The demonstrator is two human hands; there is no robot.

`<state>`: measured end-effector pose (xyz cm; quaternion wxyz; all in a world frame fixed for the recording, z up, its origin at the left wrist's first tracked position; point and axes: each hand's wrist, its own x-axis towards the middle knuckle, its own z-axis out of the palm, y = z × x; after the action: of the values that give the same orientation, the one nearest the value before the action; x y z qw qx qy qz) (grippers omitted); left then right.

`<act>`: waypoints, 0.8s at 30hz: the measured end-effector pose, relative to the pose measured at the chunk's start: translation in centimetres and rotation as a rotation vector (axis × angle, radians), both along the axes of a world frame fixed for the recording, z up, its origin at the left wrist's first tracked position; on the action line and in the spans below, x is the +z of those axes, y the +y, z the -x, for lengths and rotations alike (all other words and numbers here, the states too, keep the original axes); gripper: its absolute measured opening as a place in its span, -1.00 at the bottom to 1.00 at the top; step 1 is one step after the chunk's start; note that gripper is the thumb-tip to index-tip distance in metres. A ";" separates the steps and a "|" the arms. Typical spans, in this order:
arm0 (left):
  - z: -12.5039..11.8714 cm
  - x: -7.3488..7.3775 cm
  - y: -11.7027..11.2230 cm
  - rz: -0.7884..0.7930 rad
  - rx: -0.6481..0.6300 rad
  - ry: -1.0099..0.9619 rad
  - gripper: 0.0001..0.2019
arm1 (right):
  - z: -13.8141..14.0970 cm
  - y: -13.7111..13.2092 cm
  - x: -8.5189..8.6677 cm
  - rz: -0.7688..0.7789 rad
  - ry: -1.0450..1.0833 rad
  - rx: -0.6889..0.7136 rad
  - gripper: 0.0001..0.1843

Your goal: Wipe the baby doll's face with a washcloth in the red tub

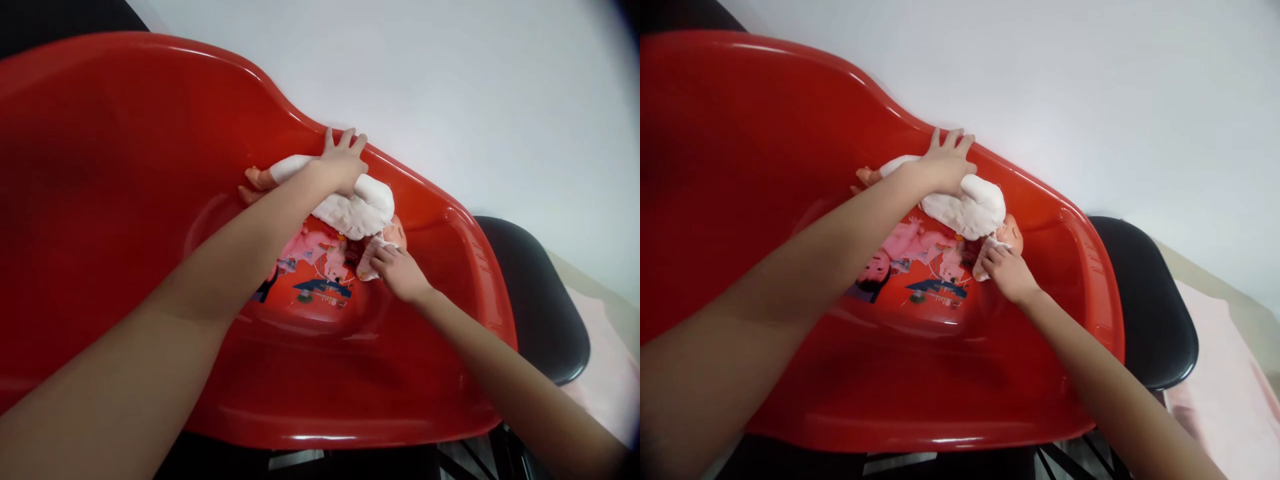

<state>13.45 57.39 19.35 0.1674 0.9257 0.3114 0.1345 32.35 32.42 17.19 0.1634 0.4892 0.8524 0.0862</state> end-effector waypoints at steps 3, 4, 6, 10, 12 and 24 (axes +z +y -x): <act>0.1 0.1 -0.1 -0.015 -0.004 0.040 -0.41 | 1.8 2.4 0.4 -0.091 0.028 0.078 -0.59; 0.1 0.2 -0.1 -0.016 -0.003 0.045 -0.41 | 2.3 3.2 0.3 -0.128 0.046 0.073 -0.57; 0.1 0.3 -0.2 -0.018 0.001 0.052 -0.42 | 2.9 4.5 -0.4 -0.150 0.091 0.053 -0.57; 0.1 0.3 -0.1 -0.033 -0.001 0.065 -0.45 | 2.6 5.0 -3.4 -0.008 0.063 0.045 -0.60; 0.0 0.1 0.0 -0.035 -0.005 0.069 -0.44 | 2.4 4.4 -4.3 0.041 0.008 0.052 -0.62; -0.4 -0.4 0.3 -0.071 -0.028 0.103 -0.47 | 3.4 5.6 3.7 -0.422 -0.078 -0.019 -0.69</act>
<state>13.88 57.71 18.96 0.1199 0.9411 0.3015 0.0951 28.96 38.01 20.89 0.0910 0.5170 0.8037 0.2802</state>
